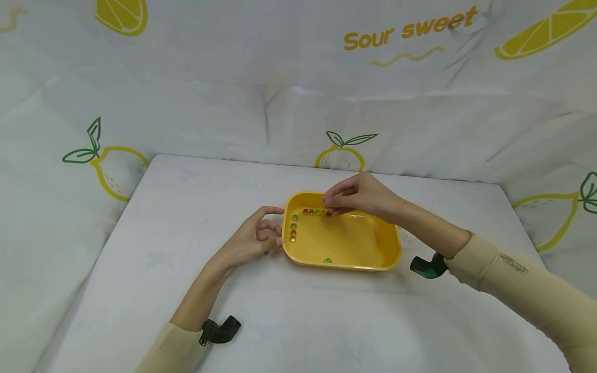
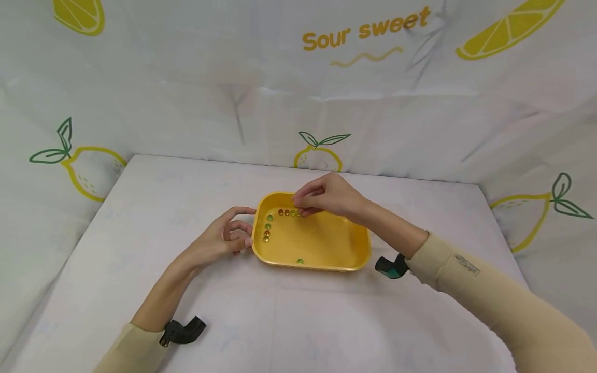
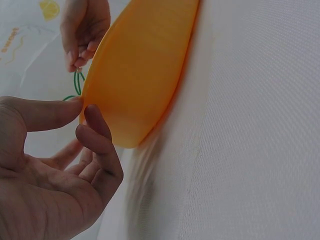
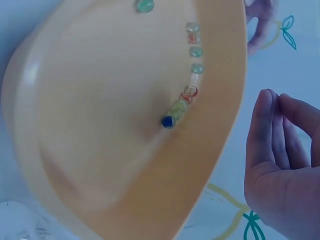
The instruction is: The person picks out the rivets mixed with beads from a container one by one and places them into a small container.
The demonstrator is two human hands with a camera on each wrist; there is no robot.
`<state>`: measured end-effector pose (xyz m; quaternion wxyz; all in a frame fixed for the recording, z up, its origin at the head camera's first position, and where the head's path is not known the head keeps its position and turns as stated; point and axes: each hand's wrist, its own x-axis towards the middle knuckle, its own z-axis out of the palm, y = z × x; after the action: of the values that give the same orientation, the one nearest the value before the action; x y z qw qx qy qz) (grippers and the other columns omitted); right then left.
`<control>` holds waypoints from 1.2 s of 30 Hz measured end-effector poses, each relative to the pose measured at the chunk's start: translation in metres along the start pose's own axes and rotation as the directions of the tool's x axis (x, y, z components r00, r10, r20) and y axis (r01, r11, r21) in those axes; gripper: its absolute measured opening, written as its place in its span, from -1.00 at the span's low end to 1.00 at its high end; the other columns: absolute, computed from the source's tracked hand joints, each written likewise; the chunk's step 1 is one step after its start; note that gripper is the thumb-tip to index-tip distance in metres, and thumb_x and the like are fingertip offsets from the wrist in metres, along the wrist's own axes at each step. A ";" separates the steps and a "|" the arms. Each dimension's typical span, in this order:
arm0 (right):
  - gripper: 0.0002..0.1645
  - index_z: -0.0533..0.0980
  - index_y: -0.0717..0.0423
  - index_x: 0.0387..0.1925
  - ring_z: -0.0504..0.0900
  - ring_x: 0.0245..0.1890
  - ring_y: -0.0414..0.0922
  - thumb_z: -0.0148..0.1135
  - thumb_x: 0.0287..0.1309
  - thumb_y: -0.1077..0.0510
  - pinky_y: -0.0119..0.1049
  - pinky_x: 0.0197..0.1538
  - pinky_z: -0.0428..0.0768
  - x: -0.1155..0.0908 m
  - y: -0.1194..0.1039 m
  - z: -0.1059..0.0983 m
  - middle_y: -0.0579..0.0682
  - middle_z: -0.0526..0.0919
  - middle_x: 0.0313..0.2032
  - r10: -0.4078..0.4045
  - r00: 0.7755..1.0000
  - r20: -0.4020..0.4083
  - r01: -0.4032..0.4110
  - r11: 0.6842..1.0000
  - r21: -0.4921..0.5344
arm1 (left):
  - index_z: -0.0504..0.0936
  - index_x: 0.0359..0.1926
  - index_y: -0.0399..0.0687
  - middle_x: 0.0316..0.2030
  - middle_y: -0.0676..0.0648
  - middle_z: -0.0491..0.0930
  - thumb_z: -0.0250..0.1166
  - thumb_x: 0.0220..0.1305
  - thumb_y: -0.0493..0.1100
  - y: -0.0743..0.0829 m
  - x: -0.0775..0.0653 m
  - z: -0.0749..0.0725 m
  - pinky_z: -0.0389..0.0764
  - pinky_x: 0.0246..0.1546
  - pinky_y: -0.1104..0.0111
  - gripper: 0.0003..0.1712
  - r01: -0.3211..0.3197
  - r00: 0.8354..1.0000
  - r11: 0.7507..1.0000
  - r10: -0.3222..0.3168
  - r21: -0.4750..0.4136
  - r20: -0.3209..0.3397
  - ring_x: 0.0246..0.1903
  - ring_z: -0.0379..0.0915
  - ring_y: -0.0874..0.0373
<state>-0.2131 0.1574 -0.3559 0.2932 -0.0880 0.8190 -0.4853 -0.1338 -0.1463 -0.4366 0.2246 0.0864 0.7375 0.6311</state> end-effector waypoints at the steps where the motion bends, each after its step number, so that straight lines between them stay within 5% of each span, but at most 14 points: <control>1: -0.58 0.69 0.33 0.16 0.86 0.06 0.16 0.43 0.44 0.13 0.10 0.24 0.75 -0.002 -0.001 -0.002 0.30 0.82 0.05 -0.005 1.000 -0.005 0.005 1.000 -0.004 | 0.32 0.55 0.06 -0.04 -0.14 0.62 0.36 0.39 -0.34 0.000 0.000 0.000 0.48 -0.37 0.41 -0.22 0.000 1.000 1.000 0.000 0.000 -0.001 -0.29 0.54 0.02; 8: -0.61 0.70 0.33 0.14 0.90 -0.10 -0.12 0.43 0.43 0.13 -0.10 0.12 0.81 -0.019 -0.005 -0.019 0.03 0.88 -0.07 -0.031 0.998 -0.059 0.030 0.999 -0.020 | 0.31 0.55 0.07 -0.03 -0.14 0.62 0.36 0.38 -0.34 0.001 0.001 -0.001 0.50 -0.37 0.41 -0.21 0.012 1.000 1.000 -0.012 0.001 -0.004 -0.29 0.56 0.01; 16: -0.54 0.67 0.34 0.16 0.89 -0.08 -0.17 0.44 0.43 0.08 -0.26 0.09 0.81 -0.033 -0.007 -0.036 -0.11 0.89 -0.14 -0.063 0.996 -0.070 0.065 0.998 0.017 | 0.31 0.56 0.08 -0.02 -0.14 0.62 0.37 0.39 -0.34 0.002 0.002 -0.003 0.52 -0.33 0.38 -0.20 0.022 1.000 1.000 -0.022 -0.008 -0.008 -0.26 0.58 0.00; 36: -0.63 0.71 0.25 0.12 0.88 -0.05 0.02 0.42 0.45 0.08 -0.24 0.06 0.83 -0.069 0.008 -0.065 0.04 0.89 -0.08 -0.089 0.980 -0.177 0.076 0.994 -0.078 | 0.34 0.54 0.10 -0.03 -0.14 0.62 0.38 0.37 -0.33 0.002 0.003 0.000 0.49 -0.37 0.41 -0.21 0.026 0.999 1.000 -0.027 -0.007 -0.020 -0.30 0.57 0.03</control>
<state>-0.1929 0.2396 -0.3123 0.1944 -0.0881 0.8546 -0.4734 -0.1373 -0.1448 -0.4351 0.2257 0.0695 0.7388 0.6312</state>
